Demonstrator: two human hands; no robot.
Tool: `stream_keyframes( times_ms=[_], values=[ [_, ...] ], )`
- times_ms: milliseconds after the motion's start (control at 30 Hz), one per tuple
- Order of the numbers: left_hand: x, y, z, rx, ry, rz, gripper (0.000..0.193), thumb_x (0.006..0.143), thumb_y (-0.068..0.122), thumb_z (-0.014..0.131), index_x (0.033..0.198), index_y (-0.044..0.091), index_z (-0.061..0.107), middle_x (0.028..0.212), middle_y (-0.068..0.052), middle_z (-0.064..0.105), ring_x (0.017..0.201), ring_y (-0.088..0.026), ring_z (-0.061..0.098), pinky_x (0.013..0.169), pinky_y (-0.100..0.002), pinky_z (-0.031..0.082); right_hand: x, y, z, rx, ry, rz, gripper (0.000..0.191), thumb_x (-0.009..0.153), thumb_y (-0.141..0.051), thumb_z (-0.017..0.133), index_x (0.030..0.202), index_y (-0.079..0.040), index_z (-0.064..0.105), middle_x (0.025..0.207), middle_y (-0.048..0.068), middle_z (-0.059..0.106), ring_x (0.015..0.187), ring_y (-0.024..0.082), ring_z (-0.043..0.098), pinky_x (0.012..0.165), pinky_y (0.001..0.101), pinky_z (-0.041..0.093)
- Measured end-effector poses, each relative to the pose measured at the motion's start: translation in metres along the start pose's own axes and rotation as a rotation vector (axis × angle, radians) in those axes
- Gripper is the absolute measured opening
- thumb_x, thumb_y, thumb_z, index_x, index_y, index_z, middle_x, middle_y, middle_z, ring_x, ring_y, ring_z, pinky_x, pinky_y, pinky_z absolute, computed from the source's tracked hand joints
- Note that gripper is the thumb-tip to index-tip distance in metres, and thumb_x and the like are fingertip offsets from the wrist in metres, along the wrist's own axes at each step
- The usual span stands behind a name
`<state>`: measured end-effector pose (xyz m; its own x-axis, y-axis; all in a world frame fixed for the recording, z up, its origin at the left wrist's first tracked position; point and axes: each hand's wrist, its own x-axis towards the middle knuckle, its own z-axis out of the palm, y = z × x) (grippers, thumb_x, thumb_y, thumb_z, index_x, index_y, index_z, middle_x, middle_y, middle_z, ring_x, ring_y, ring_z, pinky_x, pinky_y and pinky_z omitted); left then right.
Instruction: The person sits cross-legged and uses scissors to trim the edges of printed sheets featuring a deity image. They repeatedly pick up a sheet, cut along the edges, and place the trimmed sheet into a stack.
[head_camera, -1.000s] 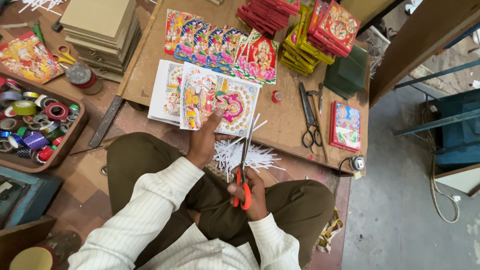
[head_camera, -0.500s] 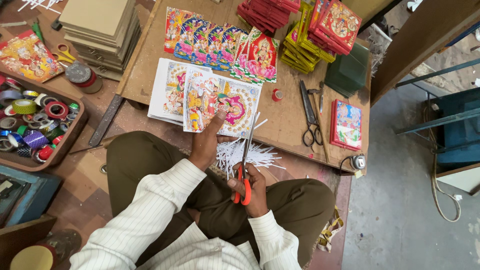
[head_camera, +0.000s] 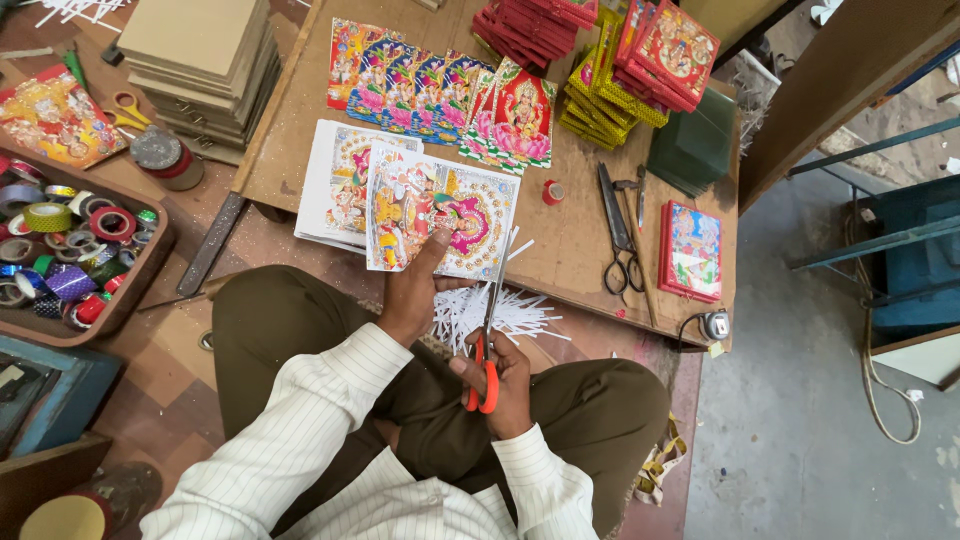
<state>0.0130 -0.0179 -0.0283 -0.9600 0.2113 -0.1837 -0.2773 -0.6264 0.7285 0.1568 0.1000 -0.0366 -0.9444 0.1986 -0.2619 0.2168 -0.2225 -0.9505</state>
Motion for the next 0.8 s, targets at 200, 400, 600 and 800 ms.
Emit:
stream_keyframes(
  times_ms=[200,400,600,800],
  values=[
    [0.000,0.002,0.001,0.014,-0.001,-0.011,0.041,0.101,0.027,0.059,0.133,0.002,0.058,0.120,-0.012,0.071,0.093,-0.020,0.075,0.066,-0.036,0.066,-0.001,0.003,0.002,-0.029,0.044,-0.018,0.034,0.081,0.003,0.080,0.110,0.002,0.062,0.063,0.002,0.062,0.041,0.008,0.052,0.038,0.0232,0.041],
    [0.002,0.000,-0.001,0.012,-0.019,-0.032,0.041,0.101,0.029,0.059,0.133,0.003,0.058,0.119,-0.010,0.071,0.092,-0.020,0.075,0.066,-0.035,0.066,-0.001,0.006,0.003,-0.053,0.071,-0.025,0.036,0.079,0.003,0.082,0.109,0.004,0.062,0.059,0.002,0.062,0.040,0.008,0.051,0.038,0.0237,0.040],
    [0.002,-0.002,-0.003,0.016,-0.047,-0.054,0.043,0.101,0.029,0.059,0.134,0.002,0.058,0.120,-0.011,0.071,0.093,-0.019,0.075,0.068,-0.036,0.066,0.001,0.001,-0.002,0.029,-0.027,-0.054,0.036,0.081,-0.004,0.082,0.110,0.002,0.061,0.063,0.004,0.062,0.042,0.011,0.055,0.040,0.0263,0.046],
    [-0.010,-0.007,-0.002,0.024,-0.050,-0.091,0.042,0.098,0.025,0.061,0.132,0.002,0.058,0.119,-0.012,0.070,0.091,-0.021,0.074,0.067,-0.039,0.066,0.011,-0.010,-0.002,0.068,0.002,-0.060,0.036,0.082,-0.011,0.080,0.109,0.000,0.059,0.067,0.007,0.066,0.046,0.013,0.058,0.042,0.0260,0.047]
  ],
)
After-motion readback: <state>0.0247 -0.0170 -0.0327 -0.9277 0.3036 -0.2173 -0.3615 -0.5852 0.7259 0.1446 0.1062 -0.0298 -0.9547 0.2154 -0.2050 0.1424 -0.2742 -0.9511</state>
